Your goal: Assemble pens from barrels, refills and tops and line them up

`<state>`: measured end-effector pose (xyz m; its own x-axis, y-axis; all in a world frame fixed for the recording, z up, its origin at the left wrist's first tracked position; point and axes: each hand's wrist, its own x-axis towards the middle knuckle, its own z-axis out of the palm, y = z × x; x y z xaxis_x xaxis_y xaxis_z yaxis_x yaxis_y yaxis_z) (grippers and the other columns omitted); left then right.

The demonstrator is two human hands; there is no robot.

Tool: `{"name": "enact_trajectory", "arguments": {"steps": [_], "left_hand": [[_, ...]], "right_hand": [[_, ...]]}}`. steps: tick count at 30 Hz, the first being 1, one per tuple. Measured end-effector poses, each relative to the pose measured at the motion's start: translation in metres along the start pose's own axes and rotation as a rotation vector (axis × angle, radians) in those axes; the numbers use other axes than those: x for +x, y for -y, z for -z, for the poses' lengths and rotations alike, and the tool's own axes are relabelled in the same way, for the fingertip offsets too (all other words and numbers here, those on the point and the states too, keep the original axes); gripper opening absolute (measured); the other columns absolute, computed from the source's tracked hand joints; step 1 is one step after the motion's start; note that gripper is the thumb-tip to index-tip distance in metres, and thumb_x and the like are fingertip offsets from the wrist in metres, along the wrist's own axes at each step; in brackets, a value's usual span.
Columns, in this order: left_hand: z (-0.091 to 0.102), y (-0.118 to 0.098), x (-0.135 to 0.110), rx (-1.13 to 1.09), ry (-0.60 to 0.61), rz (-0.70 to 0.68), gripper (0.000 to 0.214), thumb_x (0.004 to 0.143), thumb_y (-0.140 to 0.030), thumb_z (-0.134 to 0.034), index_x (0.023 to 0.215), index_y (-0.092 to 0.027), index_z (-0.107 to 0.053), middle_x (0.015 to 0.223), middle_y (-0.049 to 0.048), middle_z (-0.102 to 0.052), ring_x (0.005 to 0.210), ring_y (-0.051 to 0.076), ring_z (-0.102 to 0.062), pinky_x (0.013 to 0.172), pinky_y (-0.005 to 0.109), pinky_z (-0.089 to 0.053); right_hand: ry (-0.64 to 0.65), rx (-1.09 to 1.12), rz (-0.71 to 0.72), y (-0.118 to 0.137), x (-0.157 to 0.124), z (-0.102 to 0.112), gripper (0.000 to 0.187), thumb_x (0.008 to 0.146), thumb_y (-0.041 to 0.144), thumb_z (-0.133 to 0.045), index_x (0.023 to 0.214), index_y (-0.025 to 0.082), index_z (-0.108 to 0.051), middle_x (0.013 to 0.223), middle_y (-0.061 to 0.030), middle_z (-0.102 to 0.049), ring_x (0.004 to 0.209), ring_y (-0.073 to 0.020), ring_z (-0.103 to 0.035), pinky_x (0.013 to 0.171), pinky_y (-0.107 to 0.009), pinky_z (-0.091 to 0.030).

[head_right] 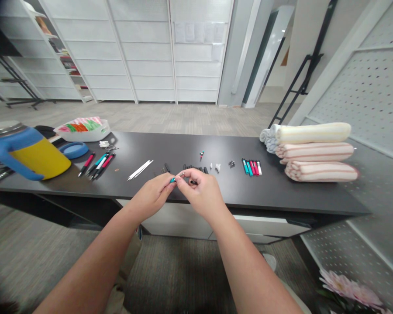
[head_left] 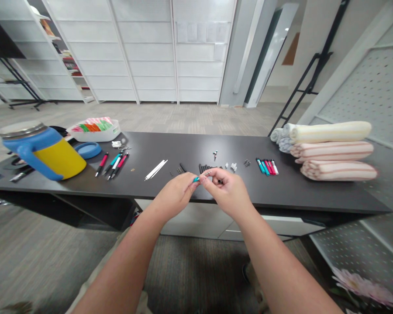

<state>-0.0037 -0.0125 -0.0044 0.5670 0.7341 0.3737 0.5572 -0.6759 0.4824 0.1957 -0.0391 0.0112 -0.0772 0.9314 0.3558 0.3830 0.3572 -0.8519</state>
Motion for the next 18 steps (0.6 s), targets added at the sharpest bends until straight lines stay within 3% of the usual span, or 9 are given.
{"name": "enact_trajectory", "arguments": {"steps": [14,18], "left_hand": [[0.0033,-0.0067,0.0021,-0.114,-0.020,0.032,0.033,0.112,-0.037,-0.037,0.097,-0.019,-0.061,0.089,0.0034,-0.066,0.083,0.018,-0.060,0.076,0.030,-0.043],[0.0044,-0.0038,0.0025,-0.109,-0.027,0.041,0.033,0.112,-0.037,-0.038,0.097,-0.020,-0.062,0.089,0.0028,-0.066,0.081,0.018,-0.059,0.075,0.030,-0.043]], "right_hand": [[-0.027,0.012,-0.007,0.0012,0.0007,-0.0011,0.030,0.094,0.046,-0.068,0.094,0.019,-0.078,0.059,0.0058,-0.044,0.051,-0.0087,-0.035,0.049,-0.025,-0.027],[-0.018,0.031,-0.021,-0.0022,0.0017,-0.0001,0.028,0.092,0.048,-0.072,0.099,0.021,-0.071,0.061,0.0080,-0.039,0.050,-0.0087,-0.031,0.049,-0.025,-0.026]]}}
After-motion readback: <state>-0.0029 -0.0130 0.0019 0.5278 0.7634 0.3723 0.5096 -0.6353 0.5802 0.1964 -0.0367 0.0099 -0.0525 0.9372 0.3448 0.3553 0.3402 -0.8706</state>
